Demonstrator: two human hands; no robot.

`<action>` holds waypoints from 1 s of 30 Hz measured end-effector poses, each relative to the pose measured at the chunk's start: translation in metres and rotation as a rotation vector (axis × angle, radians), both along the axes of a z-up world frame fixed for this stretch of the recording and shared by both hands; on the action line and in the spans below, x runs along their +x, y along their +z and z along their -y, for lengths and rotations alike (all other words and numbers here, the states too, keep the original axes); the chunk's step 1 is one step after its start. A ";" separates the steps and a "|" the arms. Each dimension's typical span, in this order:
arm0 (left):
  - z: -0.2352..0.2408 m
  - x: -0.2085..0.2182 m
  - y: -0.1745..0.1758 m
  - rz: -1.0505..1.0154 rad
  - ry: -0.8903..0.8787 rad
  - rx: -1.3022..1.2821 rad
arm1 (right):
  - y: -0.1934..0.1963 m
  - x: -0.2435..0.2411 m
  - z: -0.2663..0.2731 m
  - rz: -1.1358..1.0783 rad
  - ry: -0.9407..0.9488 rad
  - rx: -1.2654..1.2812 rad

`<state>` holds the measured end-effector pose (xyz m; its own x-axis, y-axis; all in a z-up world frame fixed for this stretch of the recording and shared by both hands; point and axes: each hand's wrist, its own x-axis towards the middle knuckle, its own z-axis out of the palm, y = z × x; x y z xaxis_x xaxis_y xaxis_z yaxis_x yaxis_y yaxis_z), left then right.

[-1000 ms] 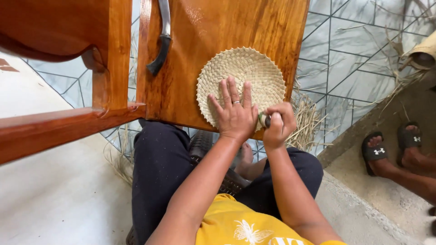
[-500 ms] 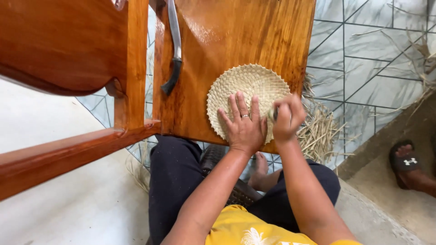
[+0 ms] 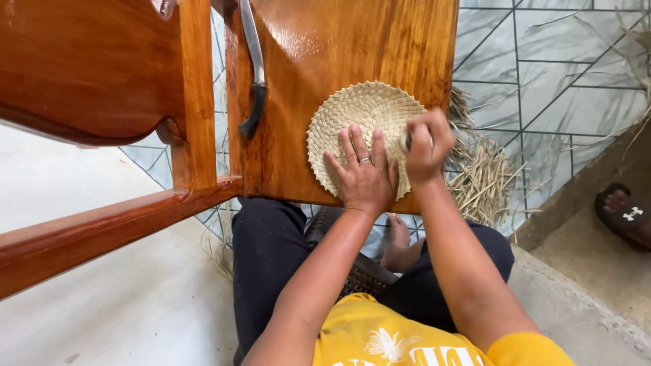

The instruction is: Smoothing and finishing a hand-woven circular fan by rubbing a small bottle over its surface.

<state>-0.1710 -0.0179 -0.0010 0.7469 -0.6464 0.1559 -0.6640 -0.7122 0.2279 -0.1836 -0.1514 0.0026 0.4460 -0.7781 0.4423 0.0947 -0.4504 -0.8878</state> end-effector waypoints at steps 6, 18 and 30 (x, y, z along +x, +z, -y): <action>0.002 0.004 -0.001 0.003 -0.013 0.032 | 0.008 -0.055 -0.039 -0.035 0.024 -0.043; -0.038 0.054 0.004 0.033 -0.301 0.033 | -0.011 0.004 0.003 -0.072 0.048 -0.059; -0.008 -0.013 -0.002 0.194 0.011 -0.059 | 0.007 -0.054 -0.058 -0.059 -0.046 0.069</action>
